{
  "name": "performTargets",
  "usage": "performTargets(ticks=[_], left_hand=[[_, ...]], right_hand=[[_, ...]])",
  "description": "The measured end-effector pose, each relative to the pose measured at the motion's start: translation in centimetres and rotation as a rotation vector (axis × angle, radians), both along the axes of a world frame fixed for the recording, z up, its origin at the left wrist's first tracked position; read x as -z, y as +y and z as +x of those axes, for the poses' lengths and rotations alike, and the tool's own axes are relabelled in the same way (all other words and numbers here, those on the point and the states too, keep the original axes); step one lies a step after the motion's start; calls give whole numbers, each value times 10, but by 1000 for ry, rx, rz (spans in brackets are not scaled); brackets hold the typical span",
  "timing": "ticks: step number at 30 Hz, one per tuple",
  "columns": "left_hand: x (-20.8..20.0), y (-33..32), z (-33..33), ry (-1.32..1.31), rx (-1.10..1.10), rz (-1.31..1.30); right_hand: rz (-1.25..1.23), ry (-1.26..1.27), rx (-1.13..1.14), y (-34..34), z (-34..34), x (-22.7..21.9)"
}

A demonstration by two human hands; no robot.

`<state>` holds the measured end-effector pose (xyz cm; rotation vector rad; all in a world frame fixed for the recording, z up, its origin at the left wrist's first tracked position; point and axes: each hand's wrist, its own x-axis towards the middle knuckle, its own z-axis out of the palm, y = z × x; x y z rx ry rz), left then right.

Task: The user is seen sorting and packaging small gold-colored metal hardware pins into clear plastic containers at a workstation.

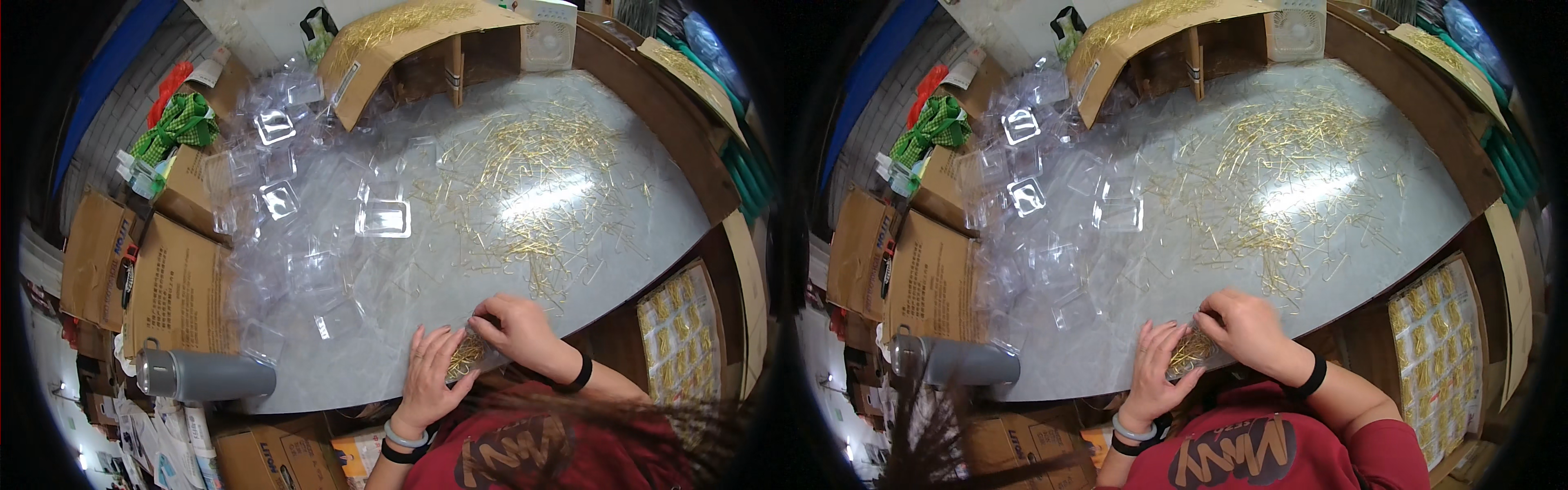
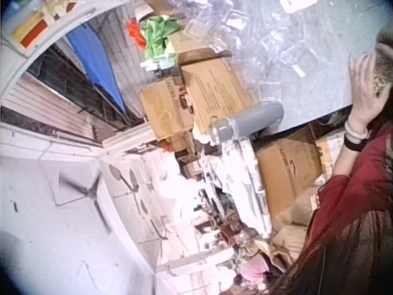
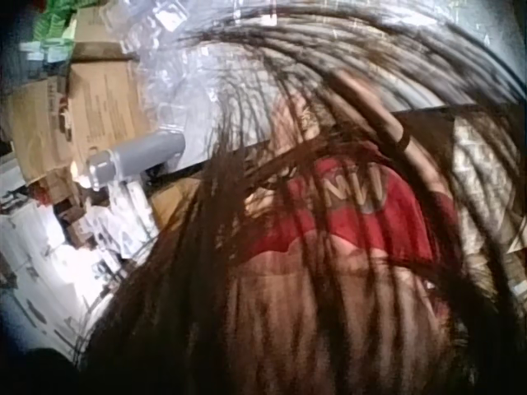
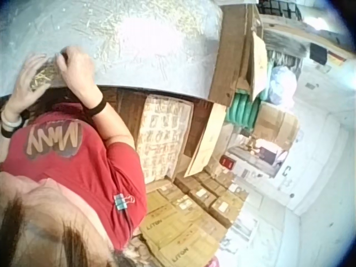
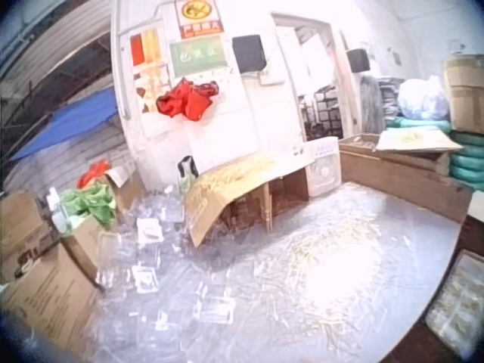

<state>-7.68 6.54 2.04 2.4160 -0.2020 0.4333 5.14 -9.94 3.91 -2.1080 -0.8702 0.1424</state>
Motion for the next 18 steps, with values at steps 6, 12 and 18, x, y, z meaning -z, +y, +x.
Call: performTargets(ticks=[6, 12, 18], left_hand=[[1, -1, 0, -10, -14, -51], [4, 1, -1, -17, -17, -60], [3, 0, 0, -17, -11, -56]], right_hand=[[106, 205, 91, -3, -3, -4], [-31, 28, -98, -9, -9, -8], [30, 53, 6, 3, 3, -7]])
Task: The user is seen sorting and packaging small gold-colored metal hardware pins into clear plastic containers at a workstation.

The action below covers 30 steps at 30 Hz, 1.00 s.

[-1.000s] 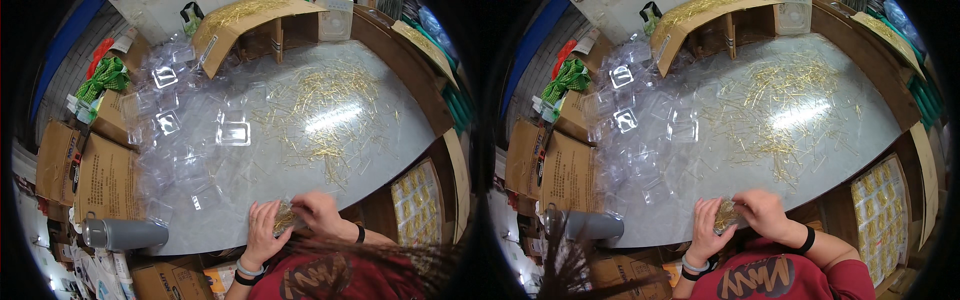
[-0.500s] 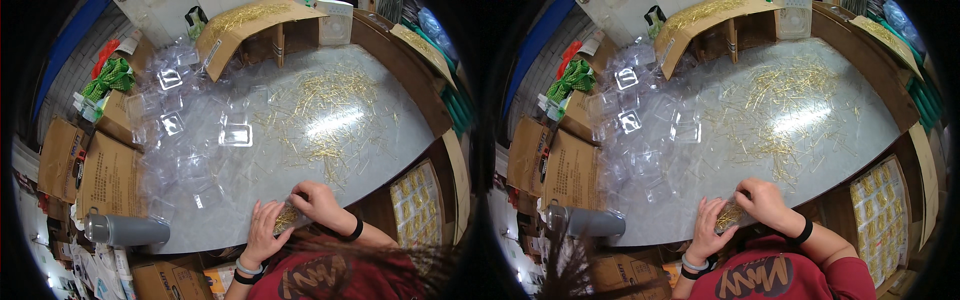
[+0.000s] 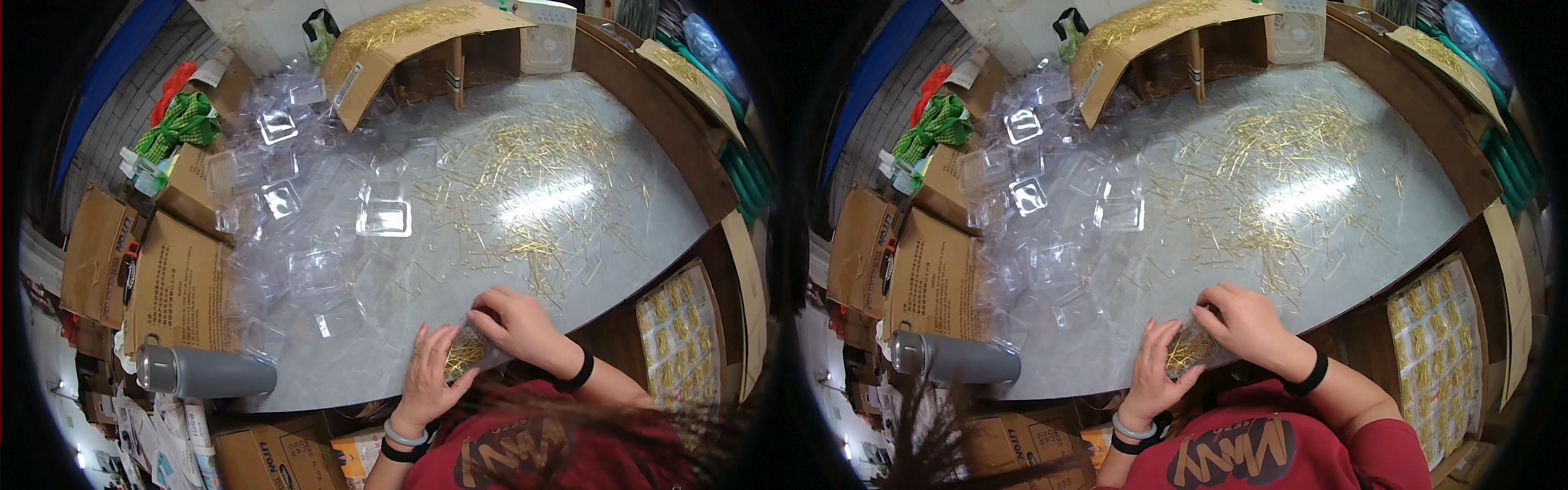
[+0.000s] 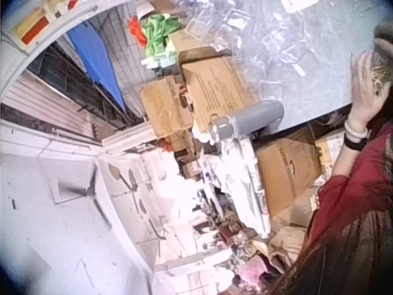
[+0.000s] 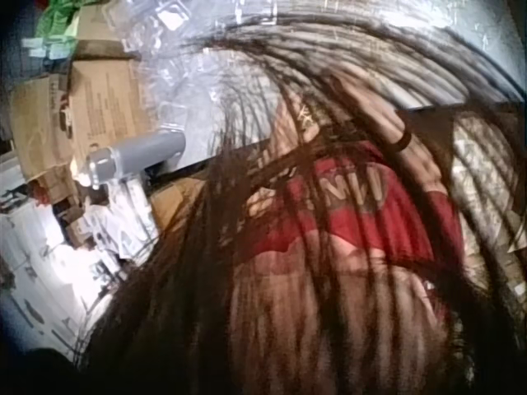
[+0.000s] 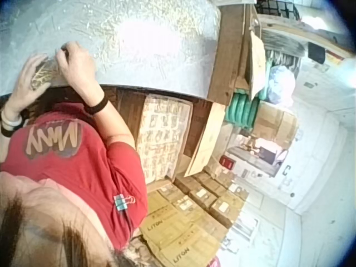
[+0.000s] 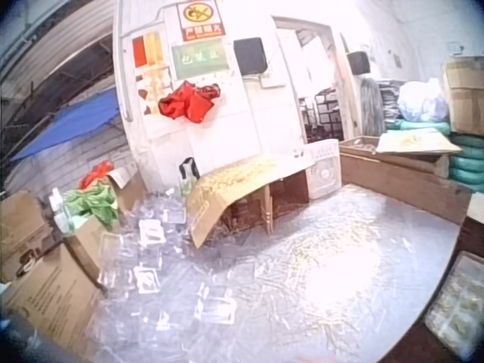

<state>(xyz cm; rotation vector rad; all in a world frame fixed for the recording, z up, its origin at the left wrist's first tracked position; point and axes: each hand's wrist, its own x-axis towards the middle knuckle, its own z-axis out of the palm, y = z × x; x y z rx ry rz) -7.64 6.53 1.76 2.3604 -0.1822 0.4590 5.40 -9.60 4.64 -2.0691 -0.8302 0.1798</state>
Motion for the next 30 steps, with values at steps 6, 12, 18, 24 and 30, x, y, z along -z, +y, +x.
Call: performTargets(ticks=[6, 12, 18, 24, 30], left_hand=[[0, -3, 0, -3, -13, -17], [3, 0, -1, -2, -25, -18], [3, 1, -1, -8, -29, -26], [0, -1, 0, -12, -32, -33], [1, -1, -2, -6, -41, -37]], right_hand=[[97, 0, -24, 7, 2, 15], [72, -45, -59, -13, -8, 10], [78, -42, -34, -21, -20, 5], [-27, -16, -10, -6, -10, 5], [205, 430, 81, -17, -6, 13]])
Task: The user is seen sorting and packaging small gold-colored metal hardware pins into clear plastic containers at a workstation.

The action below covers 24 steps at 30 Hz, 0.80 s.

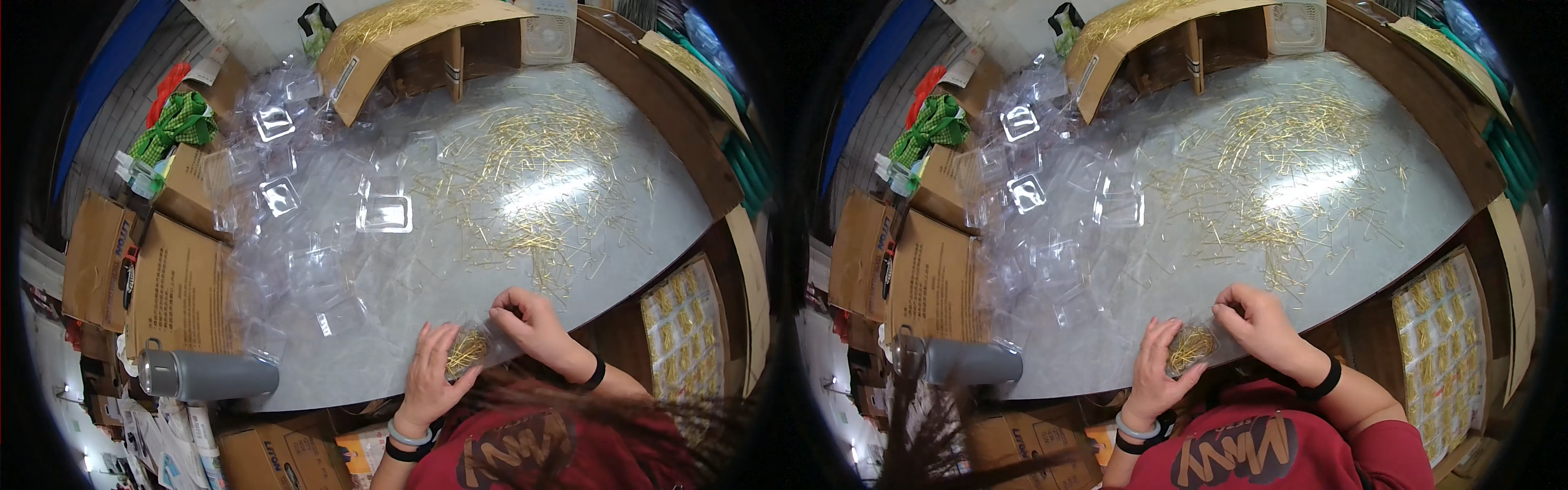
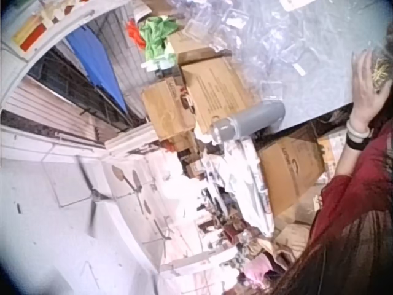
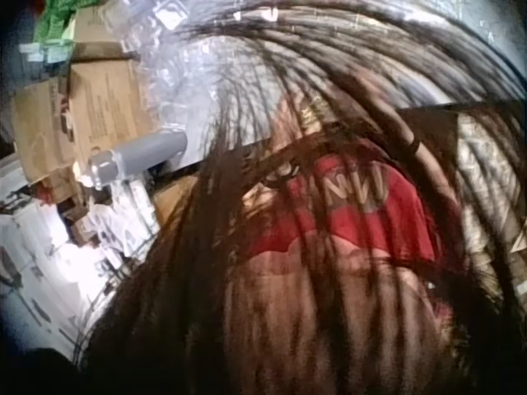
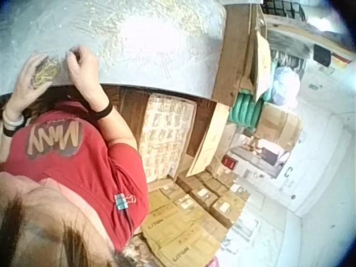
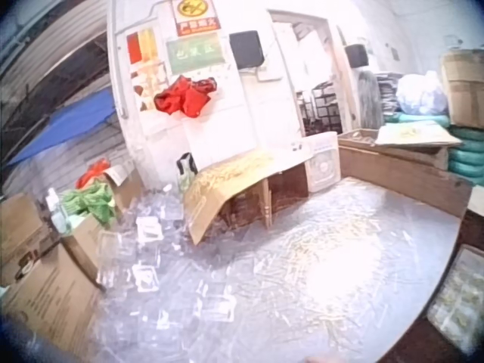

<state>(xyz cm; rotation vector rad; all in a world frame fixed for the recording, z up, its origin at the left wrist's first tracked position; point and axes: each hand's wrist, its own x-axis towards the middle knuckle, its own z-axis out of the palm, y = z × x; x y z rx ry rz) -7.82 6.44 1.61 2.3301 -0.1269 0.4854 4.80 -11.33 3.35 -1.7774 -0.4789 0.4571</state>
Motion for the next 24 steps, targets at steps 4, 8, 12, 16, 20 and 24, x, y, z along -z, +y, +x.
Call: performTargets(ticks=[4, 8, 12, 16, 20, 24], left_hand=[[0, 0, 2, 2, 5, 9], [-2, 1, 1, 6, 6, -2], [-3, 0, 1, 3, 3, -8], [-3, 1, 2, 13, 12, -14], [0, 0, 2, -5, 9, -41], [0, 0, 1, -16, 14, -39]], right_hand=[[144, 230, -105, 2, -4, 13], [-134, -431, -201, 8, -8, -5], [-144, -489, -136, 16, -5, -14], [-211, -636, -207, 18, -5, -10], [-177, -653, -250, 5, -7, -6], [-74, -470, -218, -7, -11, -13]])
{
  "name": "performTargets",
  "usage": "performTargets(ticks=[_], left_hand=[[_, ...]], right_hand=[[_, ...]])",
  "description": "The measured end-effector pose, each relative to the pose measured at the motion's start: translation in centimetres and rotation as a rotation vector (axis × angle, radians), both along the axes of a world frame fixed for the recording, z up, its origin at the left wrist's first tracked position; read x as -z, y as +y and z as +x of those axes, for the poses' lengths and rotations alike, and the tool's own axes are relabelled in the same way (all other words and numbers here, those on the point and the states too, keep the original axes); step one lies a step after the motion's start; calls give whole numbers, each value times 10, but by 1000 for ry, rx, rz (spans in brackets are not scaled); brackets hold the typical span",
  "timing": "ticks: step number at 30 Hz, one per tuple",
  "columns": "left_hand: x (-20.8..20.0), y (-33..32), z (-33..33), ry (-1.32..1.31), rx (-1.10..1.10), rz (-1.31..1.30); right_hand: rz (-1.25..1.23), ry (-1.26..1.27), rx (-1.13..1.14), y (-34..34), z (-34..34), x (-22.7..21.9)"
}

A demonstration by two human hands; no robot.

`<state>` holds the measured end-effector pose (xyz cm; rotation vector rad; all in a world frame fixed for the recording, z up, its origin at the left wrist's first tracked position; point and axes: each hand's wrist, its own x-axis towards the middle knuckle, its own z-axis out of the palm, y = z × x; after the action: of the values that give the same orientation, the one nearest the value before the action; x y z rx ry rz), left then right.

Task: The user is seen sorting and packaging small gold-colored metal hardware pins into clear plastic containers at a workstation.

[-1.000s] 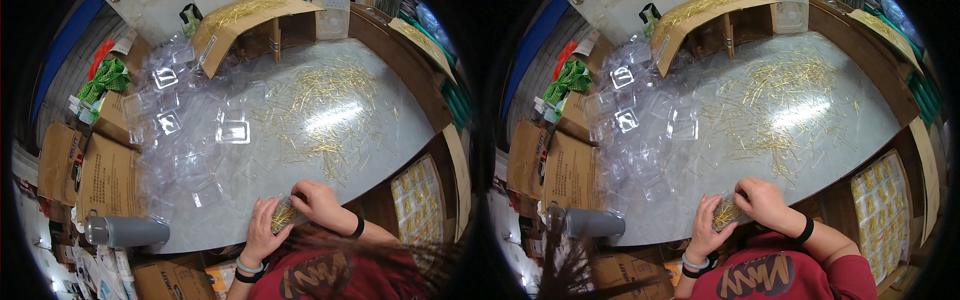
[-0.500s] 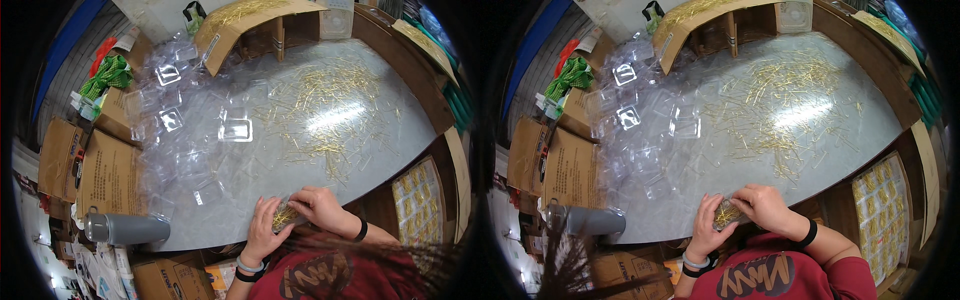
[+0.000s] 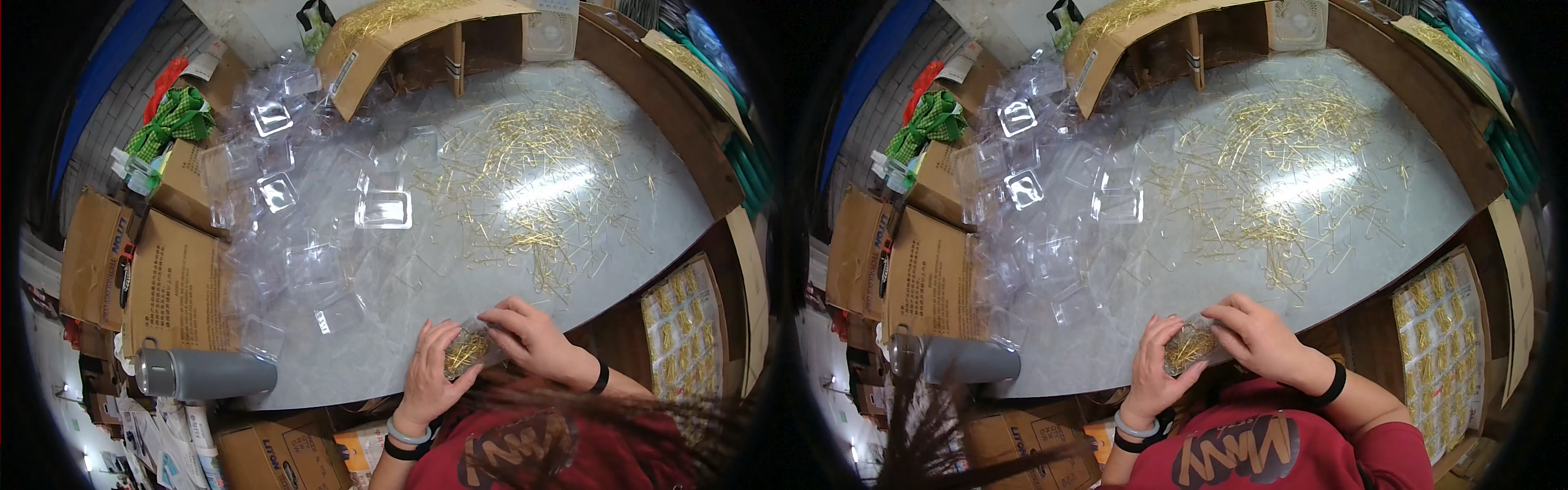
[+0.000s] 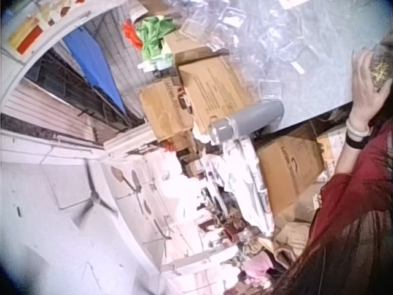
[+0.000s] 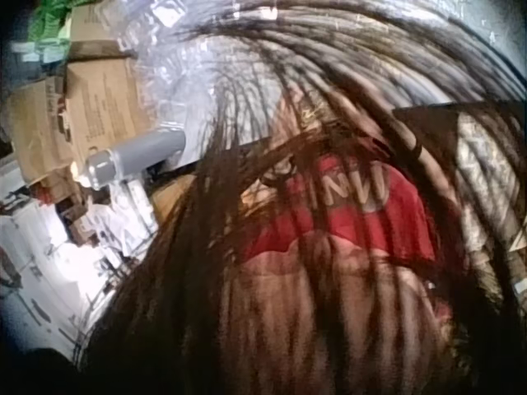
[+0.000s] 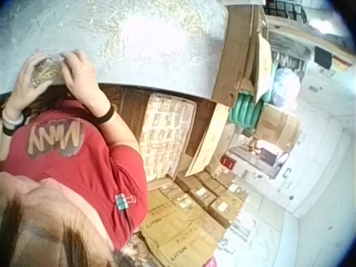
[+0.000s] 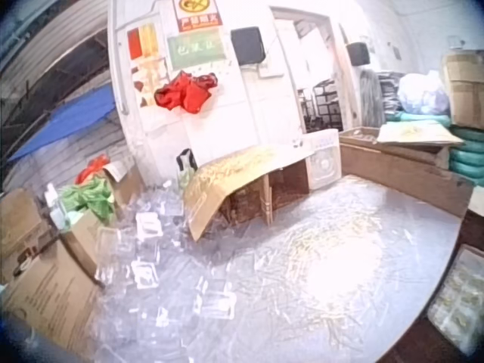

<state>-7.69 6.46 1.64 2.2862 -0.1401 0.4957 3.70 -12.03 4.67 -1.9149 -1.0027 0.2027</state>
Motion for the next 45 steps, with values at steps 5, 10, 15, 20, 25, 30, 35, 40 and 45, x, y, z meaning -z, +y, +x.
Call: performTargets(ticks=[5, 10, 15, 20, 25, 30, 35, 40, 45], left_hand=[[-1, 1, 1, 2, 12, -6], [-1, 1, 0, 19, 2, -10], [2, 2, -2, 12, -25, -39], [2, 2, -3, -9, 6, -50], [2, 5, -4, 39, 14, -127], [5, 5, -8, 63, 13, -159], [5, 5, -9, 104, 1, -166], [7, 6, -7, 23, -19, -81], [5, 4, -7, 32, -12, -104]], right_hand=[[-82, -49, 14, -6, 0, 11], [-141, -137, 9, 11, -5, 14], [49, -261, -32, 14, -5, 5], [69, -265, -163, 27, -19, 5], [69, -357, -91, 36, -15, 20], [66, -252, -108, 24, -11, 13], [36, -294, -176, 22, -12, 3], [-9, -332, -377, 21, -11, -6], [-12, -314, -424, 18, -9, -2]])
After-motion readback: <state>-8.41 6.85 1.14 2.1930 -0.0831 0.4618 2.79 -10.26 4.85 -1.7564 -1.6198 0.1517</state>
